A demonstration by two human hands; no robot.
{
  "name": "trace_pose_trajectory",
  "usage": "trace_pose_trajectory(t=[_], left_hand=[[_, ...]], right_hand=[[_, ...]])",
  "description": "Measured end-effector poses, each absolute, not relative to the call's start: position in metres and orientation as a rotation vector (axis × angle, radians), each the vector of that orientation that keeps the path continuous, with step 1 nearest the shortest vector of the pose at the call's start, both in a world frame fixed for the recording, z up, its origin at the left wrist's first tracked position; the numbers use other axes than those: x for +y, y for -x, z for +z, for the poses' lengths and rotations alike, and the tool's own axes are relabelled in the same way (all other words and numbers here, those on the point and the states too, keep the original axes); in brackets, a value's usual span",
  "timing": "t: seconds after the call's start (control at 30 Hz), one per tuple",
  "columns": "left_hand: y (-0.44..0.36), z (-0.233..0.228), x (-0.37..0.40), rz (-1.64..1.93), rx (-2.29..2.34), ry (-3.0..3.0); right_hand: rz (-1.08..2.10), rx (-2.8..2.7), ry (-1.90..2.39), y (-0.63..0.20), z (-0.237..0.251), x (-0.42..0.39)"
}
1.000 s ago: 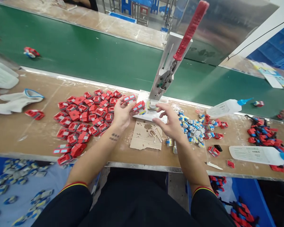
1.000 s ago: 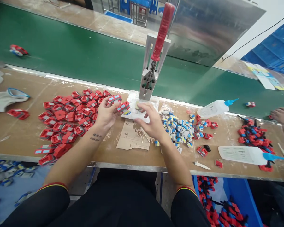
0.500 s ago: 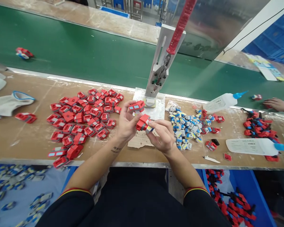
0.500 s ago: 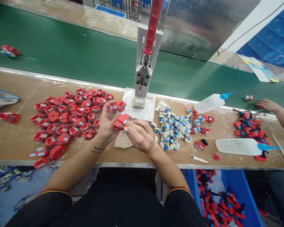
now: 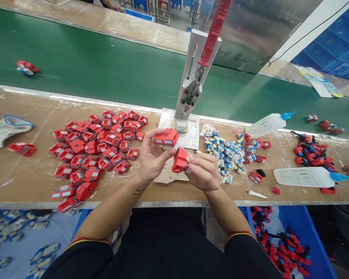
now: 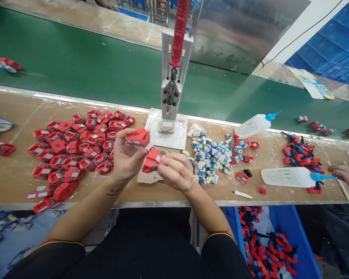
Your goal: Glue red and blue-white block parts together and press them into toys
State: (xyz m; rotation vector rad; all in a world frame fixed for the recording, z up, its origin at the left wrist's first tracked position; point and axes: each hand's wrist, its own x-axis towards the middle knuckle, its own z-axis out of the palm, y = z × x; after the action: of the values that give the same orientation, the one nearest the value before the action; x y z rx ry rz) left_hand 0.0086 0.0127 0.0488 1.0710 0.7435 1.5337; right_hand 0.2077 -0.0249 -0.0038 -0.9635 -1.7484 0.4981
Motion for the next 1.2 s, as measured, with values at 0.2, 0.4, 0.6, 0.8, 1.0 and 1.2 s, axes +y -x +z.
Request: trace_pose_trajectory(t=[0.2,0.4,0.6,0.8,1.0,1.2], left_hand=[[0.017,0.017,0.065,1.510,0.806,-1.113],[0.009,-0.008,0.119,1.449,0.788,-1.299],[-0.008,-0.012,0.148,1.405,0.815,-1.398],[-0.020,-0.006,0.152,1.318,0.803,-1.425],[-0.042,-0.011,0.158,1.313,0.831,-1.418],[-0.049,-0.014,0.157,1.299,0.792,-1.381]], right_hand=[[0.166,-1.459,1.319,-0.290,0.041,0.071],[0.286,-1.842,1.836,-0.324,0.040,0.201],[0.383,-1.977,1.854,-0.326,0.029,0.232],[0.187,-1.847,1.481,-0.337,0.066,0.224],[0.222,-1.773,0.910,-0.263,0.139,0.186],[0.330,-1.806,0.905,-0.207,0.160,0.159]])
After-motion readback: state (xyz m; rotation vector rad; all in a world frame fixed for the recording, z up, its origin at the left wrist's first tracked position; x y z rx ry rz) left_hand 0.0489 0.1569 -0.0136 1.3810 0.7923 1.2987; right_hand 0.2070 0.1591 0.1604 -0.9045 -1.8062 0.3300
